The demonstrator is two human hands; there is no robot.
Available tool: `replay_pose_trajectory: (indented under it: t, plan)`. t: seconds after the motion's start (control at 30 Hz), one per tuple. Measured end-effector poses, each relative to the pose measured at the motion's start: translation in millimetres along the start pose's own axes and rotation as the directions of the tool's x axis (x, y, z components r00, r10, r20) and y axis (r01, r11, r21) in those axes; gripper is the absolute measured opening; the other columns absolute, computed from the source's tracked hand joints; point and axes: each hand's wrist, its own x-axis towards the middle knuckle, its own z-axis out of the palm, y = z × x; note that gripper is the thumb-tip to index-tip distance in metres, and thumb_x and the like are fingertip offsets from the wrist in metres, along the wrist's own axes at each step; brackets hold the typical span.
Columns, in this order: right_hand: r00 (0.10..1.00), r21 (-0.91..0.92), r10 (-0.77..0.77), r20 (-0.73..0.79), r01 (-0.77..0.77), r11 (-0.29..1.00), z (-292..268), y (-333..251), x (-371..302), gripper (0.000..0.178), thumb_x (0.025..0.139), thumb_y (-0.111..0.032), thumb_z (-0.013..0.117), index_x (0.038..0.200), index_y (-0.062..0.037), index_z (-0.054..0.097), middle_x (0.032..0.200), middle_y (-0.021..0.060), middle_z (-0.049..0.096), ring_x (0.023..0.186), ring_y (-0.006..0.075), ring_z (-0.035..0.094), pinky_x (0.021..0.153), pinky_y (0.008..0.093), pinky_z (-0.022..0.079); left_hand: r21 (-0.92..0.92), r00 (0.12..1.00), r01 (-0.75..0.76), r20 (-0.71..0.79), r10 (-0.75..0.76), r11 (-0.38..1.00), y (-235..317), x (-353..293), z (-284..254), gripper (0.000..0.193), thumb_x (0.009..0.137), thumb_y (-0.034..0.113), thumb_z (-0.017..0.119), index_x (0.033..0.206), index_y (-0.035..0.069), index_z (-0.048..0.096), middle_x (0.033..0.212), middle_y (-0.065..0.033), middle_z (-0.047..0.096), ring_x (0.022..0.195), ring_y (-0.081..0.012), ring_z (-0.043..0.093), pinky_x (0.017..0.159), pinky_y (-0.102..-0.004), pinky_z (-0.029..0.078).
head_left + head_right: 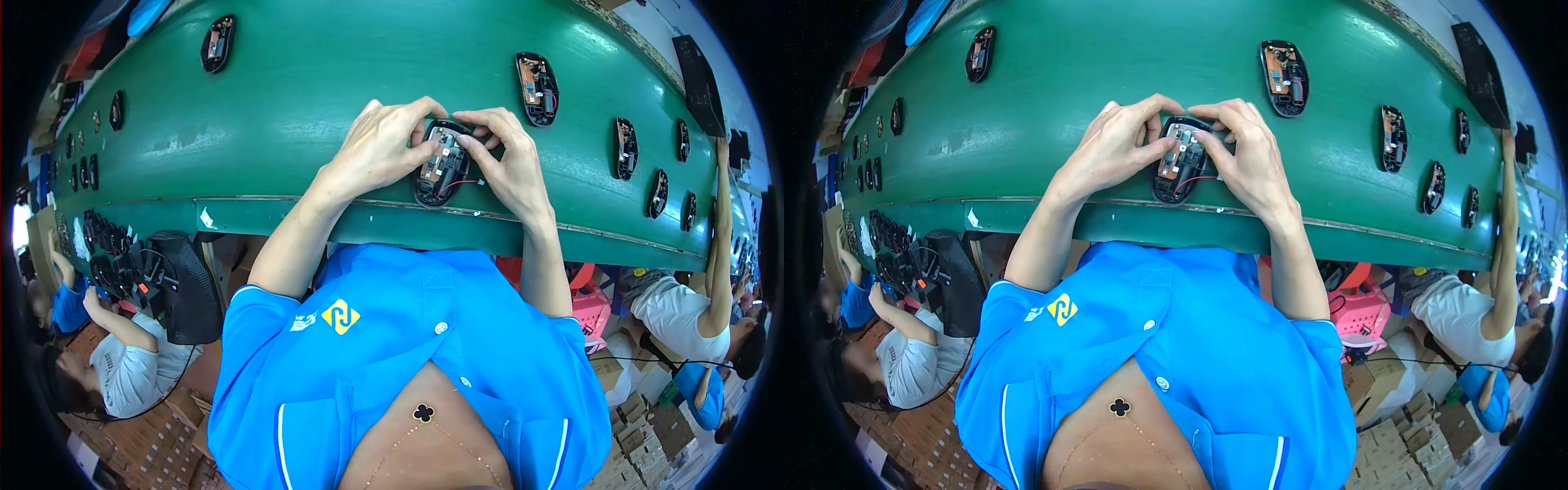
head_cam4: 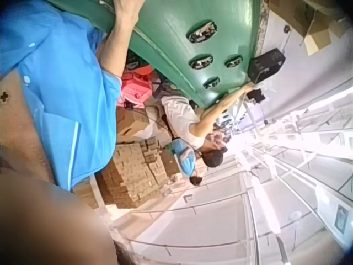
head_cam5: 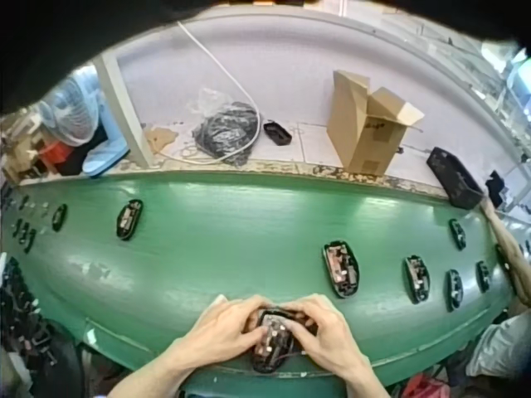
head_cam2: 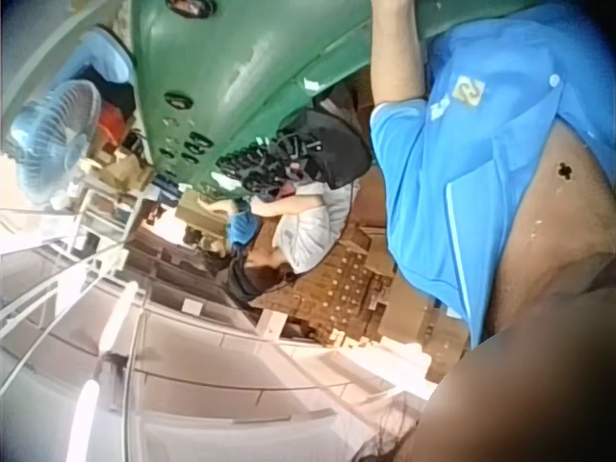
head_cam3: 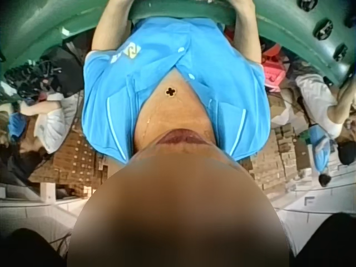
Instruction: Assembling electronic devices, specifically computer mice, on a factory production line.
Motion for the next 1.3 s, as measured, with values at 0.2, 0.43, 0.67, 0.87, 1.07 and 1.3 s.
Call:
replay_pose_trajectory:
  t: [0.2, 0.43, 0.67, 0.87, 1.07, 1.3]
  plan:
    - [0.959, -0.330, -0.281, -0.012, 0.262, 0.907, 9.9, -13.2, -4.9, 0.018, 0.079, -0.009, 0.074, 0.097, -0.0057, 0.071, 0.107, 0.0062, 0.059, 0.100, 0.0229, 0.052, 0.085, 0.0329, 0.046, -0.053, 1.000, -0.008, -0.022, 0.007, 0.999, -8.8, 0.8, 4.4, 0.030, 0.080, 0.012, 0.073, 0.109, 0.006, 0.069, 0.063, -0.0013, 0.060, 0.051, -0.0114, 0.051, 0.056, -0.0256, 0.041]
    - [0.939, -0.537, -0.292, 0.180, 0.343, 0.771, 15.6, -29.9, 3.4, 0.015, 0.072, -0.013, 0.077, 0.084, -0.0071, 0.069, 0.107, 0.0074, 0.057, 0.100, 0.0267, 0.049, 0.084, 0.0366, 0.042, -0.055, 1.000, 0.022, 0.004, -0.022, 0.998, -6.1, 0.4, 2.8, 0.028, 0.078, 0.011, 0.070, 0.105, 0.007, 0.068, 0.065, -0.0010, 0.062, 0.055, -0.0146, 0.054, 0.069, -0.0303, 0.041]
    - [0.899, -0.705, -0.277, 0.338, 0.437, 0.558, 13.8, -38.7, 18.3, 0.014, 0.072, -0.014, 0.075, 0.081, -0.0079, 0.068, 0.101, 0.0072, 0.056, 0.097, 0.0258, 0.049, 0.078, 0.0363, 0.039, 0.023, 1.000, -0.010, -0.029, 0.010, 1.000, -9.5, -0.8, 9.1, 0.030, 0.076, 0.008, 0.070, 0.106, 0.008, 0.067, 0.067, -0.0011, 0.063, 0.057, -0.0160, 0.056, 0.074, -0.0318, 0.045]
    - [0.920, -0.785, -0.236, 0.313, 0.391, 0.480, 20.5, -47.9, 8.5, 0.018, 0.069, -0.013, 0.079, 0.082, -0.0066, 0.069, 0.109, 0.0052, 0.057, 0.104, 0.0248, 0.050, 0.084, 0.0347, 0.042, 0.069, 0.999, -0.012, -0.040, 0.015, 0.998, -5.5, -2.1, 9.8, 0.030, 0.077, 0.009, 0.069, 0.107, 0.009, 0.065, 0.069, -0.0003, 0.063, 0.060, -0.0180, 0.057, 0.079, -0.0337, 0.043]
    - [0.930, -0.678, -0.331, 0.158, 0.346, 0.648, 14.6, -36.0, -9.5, 0.018, 0.075, -0.012, 0.078, 0.091, -0.0070, 0.071, 0.105, 0.0053, 0.059, 0.099, 0.0230, 0.051, 0.083, 0.0345, 0.041, 0.085, 0.999, -0.031, -0.033, 0.034, 0.996, -4.9, -2.3, 11.9, 0.028, 0.080, 0.013, 0.070, 0.108, 0.008, 0.064, 0.069, 0.0001, 0.063, 0.059, -0.0177, 0.057, 0.077, -0.0335, 0.043]
    - [0.995, -0.239, 0.056, -0.088, -0.076, 0.968, -10.6, -11.7, -54.4, 0.016, 0.081, -0.010, 0.076, 0.096, -0.0066, 0.073, 0.100, 0.0047, 0.059, 0.093, 0.0185, 0.050, 0.080, 0.0315, 0.042, 0.047, 1.000, -0.020, -0.004, 0.020, 0.999, -9.0, 2.0, 11.5, 0.029, 0.081, 0.017, 0.073, 0.107, 0.007, 0.065, 0.068, 0.0004, 0.062, 0.057, -0.0174, 0.056, 0.073, -0.0342, 0.044]
